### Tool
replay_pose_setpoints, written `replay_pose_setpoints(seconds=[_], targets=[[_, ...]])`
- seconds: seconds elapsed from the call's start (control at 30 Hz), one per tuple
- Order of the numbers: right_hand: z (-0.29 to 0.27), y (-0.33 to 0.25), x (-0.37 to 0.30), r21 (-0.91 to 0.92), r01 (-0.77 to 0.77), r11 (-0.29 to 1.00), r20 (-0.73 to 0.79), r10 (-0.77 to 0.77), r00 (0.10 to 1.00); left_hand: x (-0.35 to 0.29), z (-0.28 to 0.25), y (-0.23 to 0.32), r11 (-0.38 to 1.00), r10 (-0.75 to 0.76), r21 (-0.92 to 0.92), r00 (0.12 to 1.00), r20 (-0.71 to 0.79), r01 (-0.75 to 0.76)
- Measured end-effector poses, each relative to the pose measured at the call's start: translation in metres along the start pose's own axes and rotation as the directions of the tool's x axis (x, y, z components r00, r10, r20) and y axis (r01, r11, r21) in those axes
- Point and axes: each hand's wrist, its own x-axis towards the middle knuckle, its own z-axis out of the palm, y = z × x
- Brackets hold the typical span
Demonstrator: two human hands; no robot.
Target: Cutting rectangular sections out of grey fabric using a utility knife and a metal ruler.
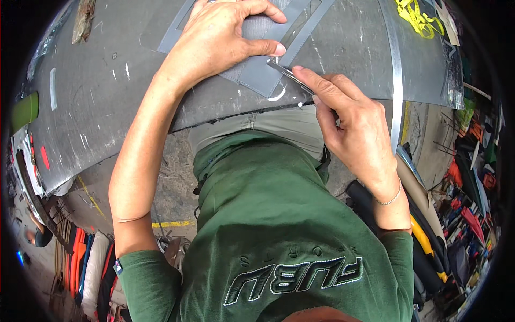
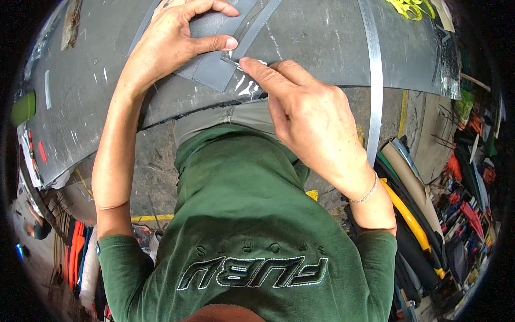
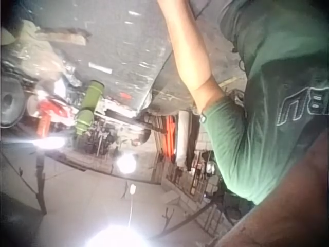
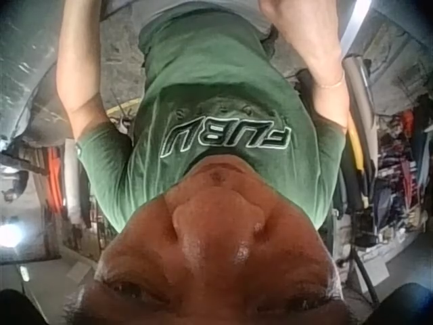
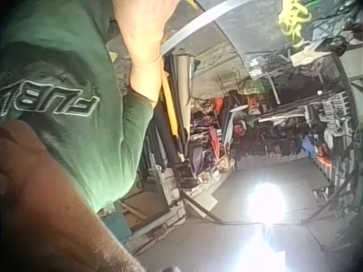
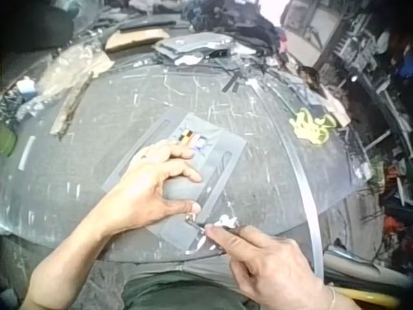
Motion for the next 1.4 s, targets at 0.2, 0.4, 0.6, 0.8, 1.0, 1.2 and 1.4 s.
replay_pose_setpoints(seconds=[0.2, 0.4, 0.6, 0.8, 1.0, 1.2, 1.4], targets=[[0.000, 0.000, 0.001, 0.010, 0.001, 1.000, 0.005, -0.001, 1.000, -0.003, 0.005, -0.009, 0.998, 0.066, 0.005, 0.996, -0.059, -0.066], [0.001, -0.001, 0.000, 0.003, 0.003, 1.000, -0.001, -0.003, 1.000, 0.000, -0.001, 0.003, 1.000, -0.015, -0.017, 1.000, -0.006, 0.015], [0.000, -0.004, 0.000, -0.019, -0.004, 1.000, 0.004, 0.004, 1.000, 0.000, -0.002, 0.002, 0.998, -0.021, -0.055, 1.000, 0.008, 0.021], [-0.001, -0.005, 0.001, -0.008, -0.011, 1.000, 0.020, 0.011, 1.000, -0.003, 0.008, -0.011, 0.985, 0.143, 0.109, 0.987, -0.069, -0.135], [-0.008, -0.013, 0.004, -0.162, 0.030, 0.986, 0.065, -0.020, 0.998, 0.002, -0.002, 0.007, 0.998, -0.039, -0.044, 0.999, 0.017, 0.040], [-0.012, -0.005, 0.005, -0.116, 0.011, 0.993, 0.119, 0.003, 0.993, -0.006, 0.020, -0.036, 0.765, 0.368, -0.449, 0.886, -0.282, -0.461], [0.006, 0.010, -0.041, 0.565, -0.338, 0.753, -0.065, 0.449, 0.891, -0.029, 0.010, 0.017, 0.999, -0.012, 0.047, 0.999, 0.044, 0.010]])
